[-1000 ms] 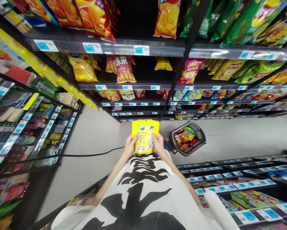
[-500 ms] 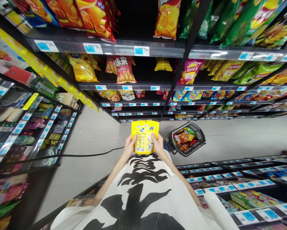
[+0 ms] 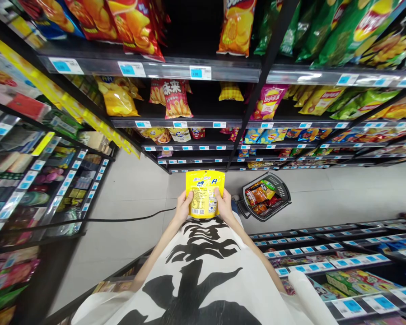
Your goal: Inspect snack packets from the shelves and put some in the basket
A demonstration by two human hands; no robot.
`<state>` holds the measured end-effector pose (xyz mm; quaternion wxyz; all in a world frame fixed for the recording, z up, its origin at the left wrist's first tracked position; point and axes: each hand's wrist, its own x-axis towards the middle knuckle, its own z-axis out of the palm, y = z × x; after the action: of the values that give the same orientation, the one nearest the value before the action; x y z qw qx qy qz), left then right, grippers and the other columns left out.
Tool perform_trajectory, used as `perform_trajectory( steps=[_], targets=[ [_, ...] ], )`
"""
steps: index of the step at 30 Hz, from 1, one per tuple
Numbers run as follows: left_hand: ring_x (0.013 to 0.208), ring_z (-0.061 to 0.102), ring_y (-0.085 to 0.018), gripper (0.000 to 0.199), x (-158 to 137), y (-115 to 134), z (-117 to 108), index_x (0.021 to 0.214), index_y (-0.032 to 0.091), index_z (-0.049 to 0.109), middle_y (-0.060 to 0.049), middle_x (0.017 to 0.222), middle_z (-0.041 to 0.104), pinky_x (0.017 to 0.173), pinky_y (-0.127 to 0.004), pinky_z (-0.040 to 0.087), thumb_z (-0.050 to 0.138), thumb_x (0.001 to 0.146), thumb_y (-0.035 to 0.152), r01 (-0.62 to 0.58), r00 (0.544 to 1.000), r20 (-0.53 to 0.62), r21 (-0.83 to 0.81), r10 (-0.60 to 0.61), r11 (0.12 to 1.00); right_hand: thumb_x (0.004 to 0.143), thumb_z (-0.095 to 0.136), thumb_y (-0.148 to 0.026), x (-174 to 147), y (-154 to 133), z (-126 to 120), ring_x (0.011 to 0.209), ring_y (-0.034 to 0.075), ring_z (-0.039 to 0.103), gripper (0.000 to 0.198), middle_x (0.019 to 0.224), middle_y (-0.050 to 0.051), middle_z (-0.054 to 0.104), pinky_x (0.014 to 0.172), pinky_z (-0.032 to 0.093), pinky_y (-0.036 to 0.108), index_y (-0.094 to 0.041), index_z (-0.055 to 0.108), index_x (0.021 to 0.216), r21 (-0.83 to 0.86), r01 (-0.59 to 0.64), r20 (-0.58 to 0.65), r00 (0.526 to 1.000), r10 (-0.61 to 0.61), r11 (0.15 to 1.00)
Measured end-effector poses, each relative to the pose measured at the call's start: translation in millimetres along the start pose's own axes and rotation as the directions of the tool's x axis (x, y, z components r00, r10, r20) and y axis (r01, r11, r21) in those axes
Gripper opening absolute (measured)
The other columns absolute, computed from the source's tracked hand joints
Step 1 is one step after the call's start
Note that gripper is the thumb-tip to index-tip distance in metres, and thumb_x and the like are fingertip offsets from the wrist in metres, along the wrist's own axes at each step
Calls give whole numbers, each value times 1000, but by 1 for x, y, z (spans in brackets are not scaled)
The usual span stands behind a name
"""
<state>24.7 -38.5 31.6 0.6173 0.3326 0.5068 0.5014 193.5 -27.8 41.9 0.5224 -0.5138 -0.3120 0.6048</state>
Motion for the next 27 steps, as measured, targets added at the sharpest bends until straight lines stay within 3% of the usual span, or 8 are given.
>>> perform_trajectory(
  steps=[14, 27],
  targets=[
    [87, 71, -24, 57, 3, -1, 1, 105, 15, 68, -9, 98, 75, 68, -29, 53, 68, 81, 66, 15, 999, 29, 44, -17, 999, 64, 85, -60, 2, 0, 5, 90, 28, 74, 50, 92, 6, 78, 76, 61, 38, -20, 68, 89, 128, -124, -44, 990, 131, 984],
    [89, 71, -25, 57, 6, -6, -1, 106, 16, 69, -8, 100, 76, 72, -30, 55, 70, 79, 67, 48, 998, 29, 11, -48, 999, 65, 85, -60, 4, 3, 3, 88, 28, 74, 51, 92, 7, 78, 75, 60, 38, -19, 68, 90, 122, -149, -50, 987, 156, 981]
  ],
)
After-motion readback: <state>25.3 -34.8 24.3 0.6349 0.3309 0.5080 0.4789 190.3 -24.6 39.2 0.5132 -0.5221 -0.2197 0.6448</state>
